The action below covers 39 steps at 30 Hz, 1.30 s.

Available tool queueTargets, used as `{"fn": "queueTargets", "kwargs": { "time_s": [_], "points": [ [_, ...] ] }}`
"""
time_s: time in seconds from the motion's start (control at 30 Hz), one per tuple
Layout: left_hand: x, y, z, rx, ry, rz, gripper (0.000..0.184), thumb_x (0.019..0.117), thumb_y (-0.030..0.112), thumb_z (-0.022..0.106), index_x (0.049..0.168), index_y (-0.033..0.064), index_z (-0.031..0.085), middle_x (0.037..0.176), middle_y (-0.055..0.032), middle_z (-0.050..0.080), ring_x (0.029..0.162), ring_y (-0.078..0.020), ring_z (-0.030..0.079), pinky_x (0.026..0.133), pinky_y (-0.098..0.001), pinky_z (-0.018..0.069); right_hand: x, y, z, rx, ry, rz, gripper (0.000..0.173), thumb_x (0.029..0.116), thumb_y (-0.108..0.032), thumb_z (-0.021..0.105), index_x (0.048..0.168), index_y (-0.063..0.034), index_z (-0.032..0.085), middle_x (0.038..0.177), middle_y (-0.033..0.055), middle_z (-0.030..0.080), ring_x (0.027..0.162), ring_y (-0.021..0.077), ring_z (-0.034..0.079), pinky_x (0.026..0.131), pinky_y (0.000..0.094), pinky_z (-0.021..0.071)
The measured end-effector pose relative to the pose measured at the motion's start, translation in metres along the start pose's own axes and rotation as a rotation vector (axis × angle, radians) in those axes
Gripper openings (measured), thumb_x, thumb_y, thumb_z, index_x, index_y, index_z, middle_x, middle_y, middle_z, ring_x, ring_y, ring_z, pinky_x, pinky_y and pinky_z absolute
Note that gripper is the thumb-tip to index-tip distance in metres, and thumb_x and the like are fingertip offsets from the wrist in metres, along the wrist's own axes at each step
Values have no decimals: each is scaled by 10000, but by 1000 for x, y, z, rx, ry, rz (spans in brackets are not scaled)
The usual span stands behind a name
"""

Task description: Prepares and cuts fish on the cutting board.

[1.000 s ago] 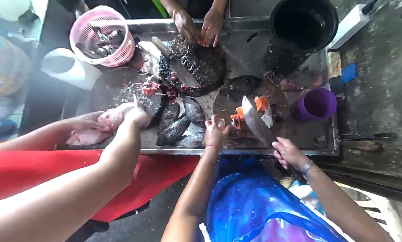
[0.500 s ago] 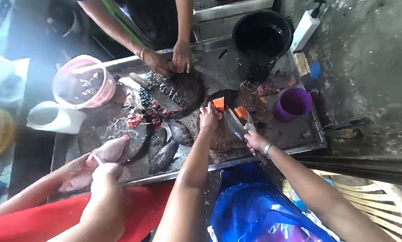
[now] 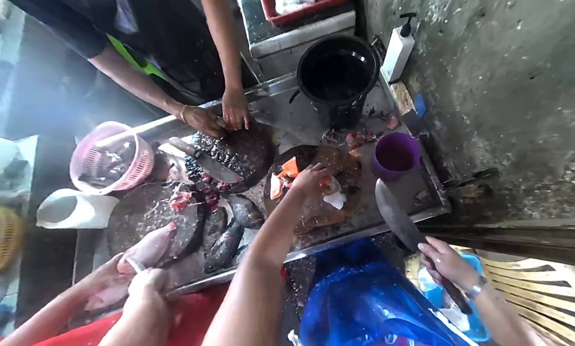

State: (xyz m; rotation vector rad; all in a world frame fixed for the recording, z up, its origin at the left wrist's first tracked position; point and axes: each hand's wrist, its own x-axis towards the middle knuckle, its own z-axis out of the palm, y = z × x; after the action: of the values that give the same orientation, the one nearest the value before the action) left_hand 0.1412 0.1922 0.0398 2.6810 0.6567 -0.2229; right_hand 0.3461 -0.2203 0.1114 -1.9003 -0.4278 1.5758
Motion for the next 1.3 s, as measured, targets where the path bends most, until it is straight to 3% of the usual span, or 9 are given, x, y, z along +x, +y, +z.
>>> {"fn": "queueTargets", "kwargs": {
  "time_s": [0.1,0.2,0.33,0.47,0.6,0.7,0.97,1.13,1.3],
  "points": [
    [14,-5,-13,30,-120,17,641,750,250,882,1352,229,662,1404,-94,617,1272,-340,589,1076,-556,471,32,-33,10,-58,92,-210,351,1128,-340,352,1267,-67,523,673,31,521,433,143,493,408,325,498],
    [5,14,-32,-20,-205,-173,636,722,328,886,1309,195,682,1248,-152,700,1147,-378,669,962,-658,514,94,-60,19,-350,68,-192,478,1132,-366,301,1432,-37,475,826,140,590,573,233,590,554,420,557],
    [-37,37,-48,-441,-341,-623,455,972,405,686,1322,117,651,1128,-206,705,903,-348,705,812,-562,574,121,-65,14,-479,-22,-83,476,1123,-431,342,1401,-80,504,875,172,601,597,264,590,578,460,541],
    [-75,68,-19,-860,-171,-1042,585,1019,561,481,1243,48,649,1028,-186,684,821,-274,663,756,-459,554,89,-54,-6,-409,-66,-137,448,1122,-440,346,1336,-94,533,738,94,548,506,204,551,487,395,522],
    [-92,90,18,-608,144,-943,629,951,579,656,1362,107,595,1181,-225,684,978,-359,716,854,-568,595,86,-42,6,-383,-25,-337,434,1119,-417,353,1229,-64,579,718,78,553,526,194,569,513,401,537],
    [-99,92,44,-371,325,-818,762,772,373,892,1420,159,552,1394,-240,553,1141,-415,642,923,-618,560,97,-48,25,-402,-21,-443,416,1115,-384,344,1177,-59,595,731,68,553,578,188,580,569,401,543],
    [-116,83,41,-370,418,-784,574,787,296,870,1285,94,667,1214,-166,695,1120,-336,679,987,-561,546,81,-85,56,-481,81,-676,416,1108,-343,351,1172,-31,618,751,81,584,643,202,613,629,424,556],
    [-151,82,58,-446,575,-723,677,742,194,920,1323,72,595,1212,-203,682,1090,-373,680,942,-591,558,92,-47,59,-858,-26,-379,472,1117,-310,343,1412,8,529,1150,250,693,1110,381,681,991,562,523],
    [-130,105,78,-588,663,-990,710,806,305,862,1348,8,512,1316,-257,582,1175,-404,616,983,-581,533,93,-40,57,-816,-41,-240,413,1116,-322,360,1283,-16,582,978,205,671,861,322,689,796,523,563]
  ]
}}
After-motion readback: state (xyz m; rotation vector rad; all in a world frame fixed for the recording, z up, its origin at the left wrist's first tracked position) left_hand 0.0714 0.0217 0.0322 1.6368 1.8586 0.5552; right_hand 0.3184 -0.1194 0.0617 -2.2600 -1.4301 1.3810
